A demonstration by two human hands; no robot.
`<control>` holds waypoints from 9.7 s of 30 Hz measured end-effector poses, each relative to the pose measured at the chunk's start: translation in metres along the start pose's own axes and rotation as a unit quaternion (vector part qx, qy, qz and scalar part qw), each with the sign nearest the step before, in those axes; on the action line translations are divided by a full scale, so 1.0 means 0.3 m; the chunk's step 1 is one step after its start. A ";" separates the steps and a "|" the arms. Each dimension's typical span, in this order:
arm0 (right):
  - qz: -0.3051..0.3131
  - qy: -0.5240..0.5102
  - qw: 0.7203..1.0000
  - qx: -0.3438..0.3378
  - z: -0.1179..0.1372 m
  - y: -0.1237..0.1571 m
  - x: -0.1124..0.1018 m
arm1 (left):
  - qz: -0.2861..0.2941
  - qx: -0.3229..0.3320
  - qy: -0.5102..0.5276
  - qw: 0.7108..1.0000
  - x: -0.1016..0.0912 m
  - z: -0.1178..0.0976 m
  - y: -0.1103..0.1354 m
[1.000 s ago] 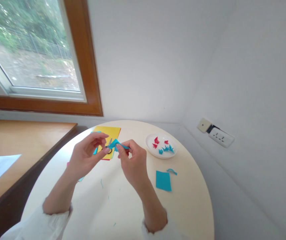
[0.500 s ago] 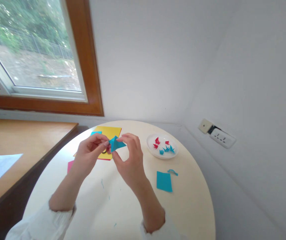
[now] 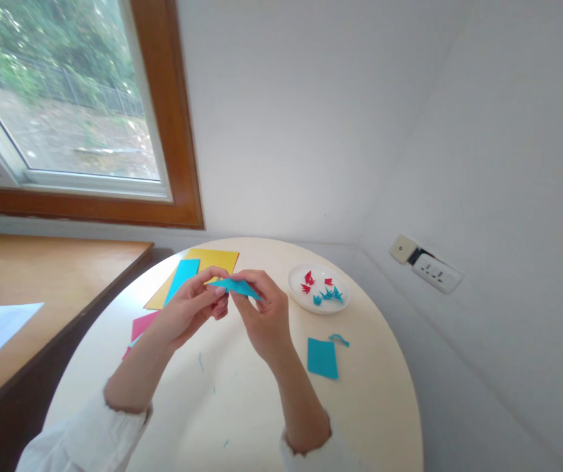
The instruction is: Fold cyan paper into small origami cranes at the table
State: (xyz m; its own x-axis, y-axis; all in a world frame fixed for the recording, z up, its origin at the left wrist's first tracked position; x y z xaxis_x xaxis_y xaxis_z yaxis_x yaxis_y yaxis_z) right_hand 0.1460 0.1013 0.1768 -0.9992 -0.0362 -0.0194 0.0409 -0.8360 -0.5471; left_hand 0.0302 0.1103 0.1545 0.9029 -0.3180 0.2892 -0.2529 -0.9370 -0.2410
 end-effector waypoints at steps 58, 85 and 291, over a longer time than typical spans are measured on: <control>-0.002 0.090 0.990 -0.108 0.050 0.000 -0.029 | -0.078 0.025 -0.208 0.975 -0.072 -0.115 0.052; -0.017 0.082 0.990 -0.109 0.075 0.015 0.000 | -0.102 0.078 -0.189 0.973 -0.038 -0.115 0.063; -0.022 -0.055 0.997 0.049 -0.007 0.015 0.026 | -0.156 0.280 -0.257 0.912 -0.019 -0.134 0.078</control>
State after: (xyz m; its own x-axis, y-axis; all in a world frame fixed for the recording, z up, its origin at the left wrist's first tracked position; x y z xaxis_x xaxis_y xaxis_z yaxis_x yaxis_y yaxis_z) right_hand 0.1385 0.0983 0.1725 -0.9937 -0.0543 0.0979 0.0031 -0.8875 -0.4608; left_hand 0.0051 0.0844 0.1843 0.9805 0.1963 -0.0120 0.1325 -0.7041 -0.6976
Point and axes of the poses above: each hand's wrist, its own y-axis away from the middle knuckle, its own x-axis out of the palm, z = x × y, the point moved 7 cm from there along -y, towards the middle knuckle, and after that the axes turned 2 degrees about x, right-handed, at the moved point
